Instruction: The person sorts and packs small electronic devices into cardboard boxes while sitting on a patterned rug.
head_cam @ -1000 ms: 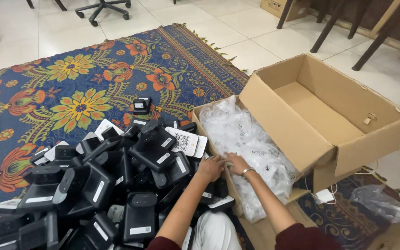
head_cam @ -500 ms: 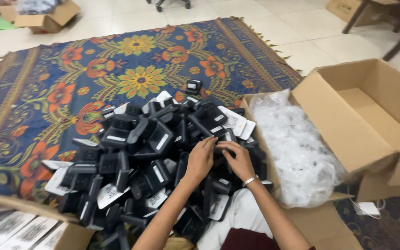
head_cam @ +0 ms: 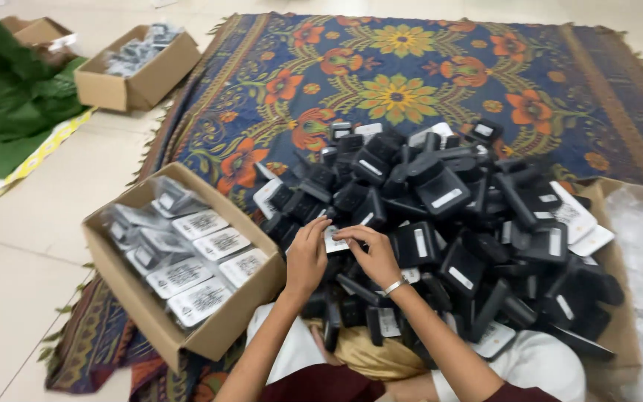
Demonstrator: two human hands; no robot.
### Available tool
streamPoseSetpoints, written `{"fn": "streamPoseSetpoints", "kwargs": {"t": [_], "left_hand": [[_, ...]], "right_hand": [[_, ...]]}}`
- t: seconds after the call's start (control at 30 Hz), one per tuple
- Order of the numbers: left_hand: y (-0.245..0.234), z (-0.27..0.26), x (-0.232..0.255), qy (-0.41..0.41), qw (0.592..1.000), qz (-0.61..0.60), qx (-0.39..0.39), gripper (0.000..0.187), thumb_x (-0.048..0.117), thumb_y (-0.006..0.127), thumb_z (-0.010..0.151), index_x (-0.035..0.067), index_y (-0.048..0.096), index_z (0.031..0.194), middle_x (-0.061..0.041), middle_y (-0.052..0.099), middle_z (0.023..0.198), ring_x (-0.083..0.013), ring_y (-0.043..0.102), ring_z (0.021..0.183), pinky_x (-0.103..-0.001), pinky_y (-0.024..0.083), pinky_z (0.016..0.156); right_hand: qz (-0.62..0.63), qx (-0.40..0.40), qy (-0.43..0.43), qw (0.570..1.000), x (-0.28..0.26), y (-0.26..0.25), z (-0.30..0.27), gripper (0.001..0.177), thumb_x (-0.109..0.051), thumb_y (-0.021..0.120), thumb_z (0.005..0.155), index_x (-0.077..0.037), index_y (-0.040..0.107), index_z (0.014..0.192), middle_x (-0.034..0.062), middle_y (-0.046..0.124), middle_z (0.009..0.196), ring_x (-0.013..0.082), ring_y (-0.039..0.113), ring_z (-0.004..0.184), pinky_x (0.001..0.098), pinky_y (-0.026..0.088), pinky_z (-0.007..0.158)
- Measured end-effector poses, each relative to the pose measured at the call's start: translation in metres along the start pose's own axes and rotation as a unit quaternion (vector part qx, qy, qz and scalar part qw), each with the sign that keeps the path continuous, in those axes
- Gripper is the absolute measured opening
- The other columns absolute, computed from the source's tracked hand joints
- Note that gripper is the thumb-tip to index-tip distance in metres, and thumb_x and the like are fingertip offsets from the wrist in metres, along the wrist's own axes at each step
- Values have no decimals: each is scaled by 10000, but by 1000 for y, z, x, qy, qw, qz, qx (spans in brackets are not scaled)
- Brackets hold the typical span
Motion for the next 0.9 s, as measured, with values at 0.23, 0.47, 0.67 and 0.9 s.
{"fn": "streamPoseSetpoints", "kwargs": {"t": [0.23,0.47,0.67,0.9], "left_hand": [[-76,-50,-103,-153,980,81,100,267,45,583,965,61,647,1223,-134,681,1264,-356,635,1176,-449,511,972],[-116,-91,-213,-261,945,155,124,389,43,612,891,30,581,1279,-212,590,1280,-412,571,1201,-476,466,999],[-157,-83,-303,-266,905,305,133,537,50,674,830,-33,533,1342,-313,496,1395,-468,486,1295,-522,401,1099],[-199,-47,-412,-282,840,461,-49,926,227,907,588,-3,501,1388,-344,348,1486,-482,349,1396,-635,348,1074]], "right_hand": [[-25,-139,-62,988,-16,138,11,207,-26,644,891,-52,767,1055,112,767,1076,279,731,1031,361,553,914],[-126,-287,-101,944,47,263,17,339,-248,644,955,-89,661,1253,125,683,1222,332,630,1147,465,446,1009],[-277,-344,-158,883,70,282,11,387,-410,482,1020,-205,659,1297,46,609,1347,258,447,1362,543,162,1194],[-243,-401,-116,876,54,280,21,387,-416,448,1036,-253,680,1299,38,572,1381,247,394,1398,500,119,1205]]}}
Point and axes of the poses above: each hand's wrist, its own z-axis towards the middle knuckle, its own y-axis out of the palm, x = y × z, the point moved 1 cm from there along z, towards the middle knuckle
